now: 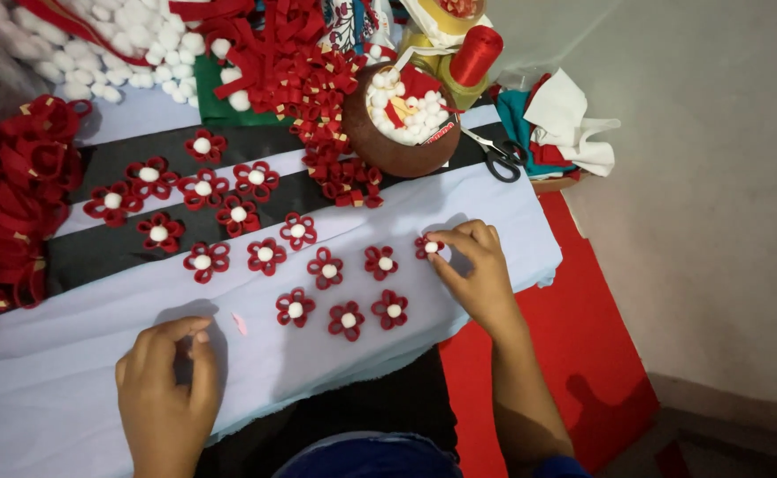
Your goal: Organizing and arranging small red decorative floral elements into patterns on a white fabric surface.
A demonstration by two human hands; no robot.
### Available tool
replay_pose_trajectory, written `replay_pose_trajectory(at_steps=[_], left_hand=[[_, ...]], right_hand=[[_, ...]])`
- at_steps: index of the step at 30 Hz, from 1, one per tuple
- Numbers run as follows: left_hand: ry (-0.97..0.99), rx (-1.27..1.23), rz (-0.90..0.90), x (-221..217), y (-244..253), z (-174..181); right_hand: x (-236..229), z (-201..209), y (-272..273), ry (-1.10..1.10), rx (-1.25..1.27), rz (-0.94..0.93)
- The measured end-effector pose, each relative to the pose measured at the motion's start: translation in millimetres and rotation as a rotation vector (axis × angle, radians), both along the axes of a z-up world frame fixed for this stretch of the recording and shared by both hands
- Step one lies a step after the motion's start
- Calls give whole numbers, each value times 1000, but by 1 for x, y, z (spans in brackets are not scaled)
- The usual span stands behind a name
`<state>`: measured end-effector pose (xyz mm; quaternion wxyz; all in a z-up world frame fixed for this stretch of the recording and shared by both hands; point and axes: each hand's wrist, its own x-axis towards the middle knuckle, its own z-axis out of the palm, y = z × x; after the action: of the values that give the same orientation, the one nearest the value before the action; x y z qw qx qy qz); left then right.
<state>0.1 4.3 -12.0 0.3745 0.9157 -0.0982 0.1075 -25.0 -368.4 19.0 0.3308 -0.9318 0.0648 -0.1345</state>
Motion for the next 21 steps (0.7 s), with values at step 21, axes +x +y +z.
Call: replay_pose_trajectory(at_steps=[21], left_hand=[[72, -123, 20, 3, 2, 8]], right_hand=[[-11, -42, -30, -350, 453, -509]])
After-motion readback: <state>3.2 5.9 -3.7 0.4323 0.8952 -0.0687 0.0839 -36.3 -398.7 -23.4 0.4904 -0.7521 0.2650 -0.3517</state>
